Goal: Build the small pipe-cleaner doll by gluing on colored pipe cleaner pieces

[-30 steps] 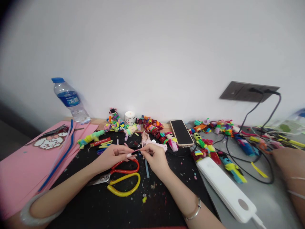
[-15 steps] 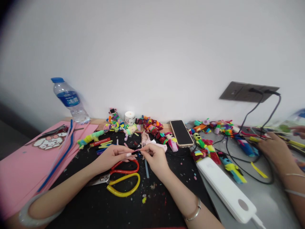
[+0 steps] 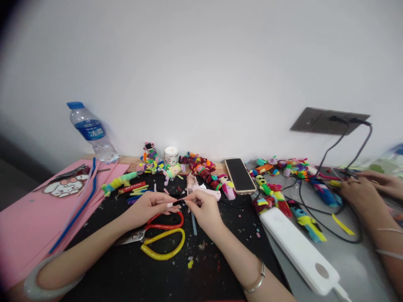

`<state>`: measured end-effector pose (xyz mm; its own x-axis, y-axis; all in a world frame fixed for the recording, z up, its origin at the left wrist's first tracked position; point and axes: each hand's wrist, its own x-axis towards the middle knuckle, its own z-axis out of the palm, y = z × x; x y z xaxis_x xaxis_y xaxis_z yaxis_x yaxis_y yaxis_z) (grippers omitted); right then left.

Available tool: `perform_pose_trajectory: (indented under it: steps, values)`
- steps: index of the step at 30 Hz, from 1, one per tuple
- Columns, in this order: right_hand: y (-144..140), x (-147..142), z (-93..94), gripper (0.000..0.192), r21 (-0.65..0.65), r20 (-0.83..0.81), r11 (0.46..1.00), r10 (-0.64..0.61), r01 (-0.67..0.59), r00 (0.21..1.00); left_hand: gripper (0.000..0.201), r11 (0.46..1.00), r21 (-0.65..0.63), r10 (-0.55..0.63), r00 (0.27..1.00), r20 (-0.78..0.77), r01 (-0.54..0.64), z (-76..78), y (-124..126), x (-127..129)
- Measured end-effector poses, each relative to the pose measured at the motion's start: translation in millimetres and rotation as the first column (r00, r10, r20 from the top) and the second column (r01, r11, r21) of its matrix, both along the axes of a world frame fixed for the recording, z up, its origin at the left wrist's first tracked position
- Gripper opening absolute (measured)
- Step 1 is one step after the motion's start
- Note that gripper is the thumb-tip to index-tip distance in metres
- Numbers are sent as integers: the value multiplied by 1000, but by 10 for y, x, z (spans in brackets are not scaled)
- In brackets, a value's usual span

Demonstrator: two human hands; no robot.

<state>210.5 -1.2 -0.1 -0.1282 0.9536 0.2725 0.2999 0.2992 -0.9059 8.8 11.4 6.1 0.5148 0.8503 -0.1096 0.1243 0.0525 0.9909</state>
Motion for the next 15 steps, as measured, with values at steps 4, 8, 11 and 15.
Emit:
perform_pose_trajectory:
  steps: [4,8,11,15]
  values:
    - [-4,-6,5,9,3,8,1000,0,0,1000,31,1000,-3,-7,1000,8,7,-13,3,-9]
    - [-6,-9,-1,10,27,16,1000,-3,3,1000,34,1000,-12,-11,999,53,11,-37,1,-13]
    - [-11,-15,-14,7,45,10,999,-27,26,1000,33,1000,-13,16,997,69,-15,-48,-6,-4]
    - [-18,-11,-11,8,17,-46,1000,-20,21,999,27,998,33,59,998,24,-59,-31,-9,17]
